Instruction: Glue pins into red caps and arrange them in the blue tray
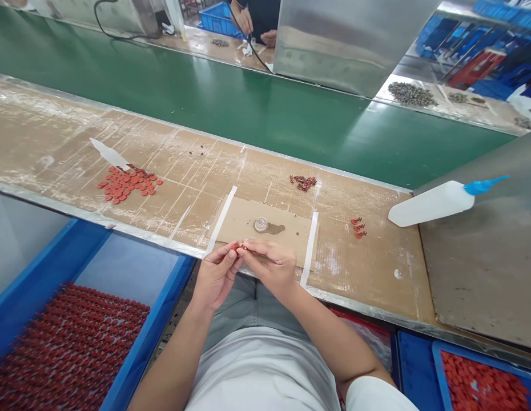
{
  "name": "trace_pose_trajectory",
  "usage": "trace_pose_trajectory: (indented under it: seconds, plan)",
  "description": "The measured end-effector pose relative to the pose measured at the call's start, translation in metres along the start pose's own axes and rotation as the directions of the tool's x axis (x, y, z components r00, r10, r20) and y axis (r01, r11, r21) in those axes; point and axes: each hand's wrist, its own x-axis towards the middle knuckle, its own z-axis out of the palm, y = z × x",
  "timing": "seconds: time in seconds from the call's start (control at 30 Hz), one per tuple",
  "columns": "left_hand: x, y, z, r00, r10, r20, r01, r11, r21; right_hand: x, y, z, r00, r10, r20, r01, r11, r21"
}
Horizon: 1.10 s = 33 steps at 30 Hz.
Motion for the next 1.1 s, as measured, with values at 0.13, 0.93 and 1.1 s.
trace_pose_trajectory:
  seconds: [0.13,0.93,1.1]
  plan:
    - [-0.001,-0.001,0.005,1.0,-0.007,0.018,0.007,1.0,-0.01,0.001,0.001,-0.004,0.998,-0.058,-0.033,0.056,0.997,-0.055]
    - [-0.007,-0.014,0.021,0.994,0.113,0.005,-0.112,0.987,0.117,-0.007,0.011,-0.008,0.978,-0.007,-0.207,0.014,0.999,0.031]
    - [-0.009,-0.018,0.026,0.993,0.118,0.015,-0.119,0.986,0.114,-0.009,0.008,-0.011,0.975,0.009,-0.222,0.002,0.999,0.048]
